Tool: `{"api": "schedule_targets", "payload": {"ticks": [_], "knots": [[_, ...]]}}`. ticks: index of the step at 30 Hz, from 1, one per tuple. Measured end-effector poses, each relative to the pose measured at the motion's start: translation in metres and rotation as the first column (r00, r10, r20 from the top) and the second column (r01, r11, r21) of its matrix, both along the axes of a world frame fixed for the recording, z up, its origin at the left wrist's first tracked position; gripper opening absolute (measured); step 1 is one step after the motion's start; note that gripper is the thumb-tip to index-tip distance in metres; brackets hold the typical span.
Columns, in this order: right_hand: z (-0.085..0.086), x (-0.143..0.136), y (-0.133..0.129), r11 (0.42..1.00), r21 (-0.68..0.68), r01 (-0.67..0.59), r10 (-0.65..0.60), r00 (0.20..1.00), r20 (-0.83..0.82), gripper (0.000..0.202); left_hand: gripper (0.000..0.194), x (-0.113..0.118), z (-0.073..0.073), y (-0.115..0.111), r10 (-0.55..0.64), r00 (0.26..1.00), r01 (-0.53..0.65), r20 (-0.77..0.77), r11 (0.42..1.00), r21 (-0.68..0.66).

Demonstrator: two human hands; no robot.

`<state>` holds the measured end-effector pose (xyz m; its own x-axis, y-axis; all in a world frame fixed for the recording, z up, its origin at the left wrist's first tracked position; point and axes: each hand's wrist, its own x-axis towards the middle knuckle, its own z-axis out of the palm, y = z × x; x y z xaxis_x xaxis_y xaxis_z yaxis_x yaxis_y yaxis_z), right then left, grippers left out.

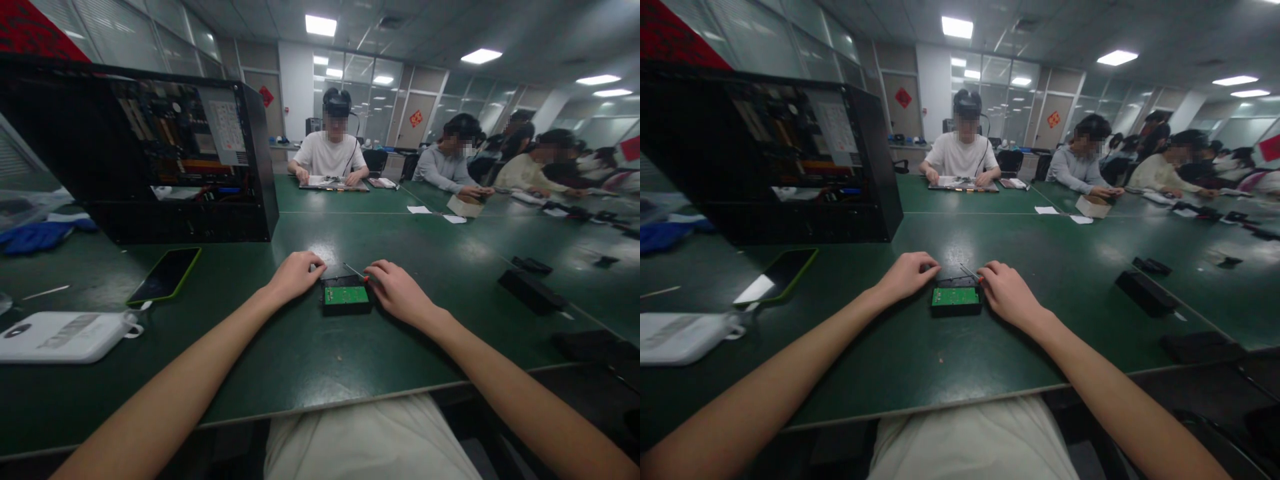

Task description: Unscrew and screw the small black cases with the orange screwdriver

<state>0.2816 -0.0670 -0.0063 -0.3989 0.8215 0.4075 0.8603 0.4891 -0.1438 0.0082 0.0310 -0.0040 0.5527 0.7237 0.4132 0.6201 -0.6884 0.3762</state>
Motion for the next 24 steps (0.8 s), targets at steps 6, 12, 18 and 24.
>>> {"api": "schedule_targets", "payload": {"ticks": [6,12,18,24], "knots": [[0.009,-0.011,-0.015,0.964,-0.046,-0.264,0.262,0.964,-0.042,0.055,0.027,-0.012,-0.001,-0.001,0.064,0.995,-0.058,-0.080,0.996,0.072],[0.004,-0.014,-0.023,0.948,-0.103,-0.302,0.294,0.952,-0.090,0.056,0.027,-0.004,-0.005,-0.005,0.032,0.991,-0.022,-0.131,0.997,0.074],[0.021,0.015,-0.024,0.992,0.062,-0.111,0.120,0.978,-0.173,0.048,0.027,-0.005,0.000,-0.014,-0.027,0.990,0.038,-0.135,0.996,0.085],[0.056,0.135,0.016,0.895,0.196,0.400,-0.327,0.889,-0.321,0.053,0.036,0.004,0.002,-0.029,-0.009,0.979,0.033,-0.202,0.993,0.115]]}}
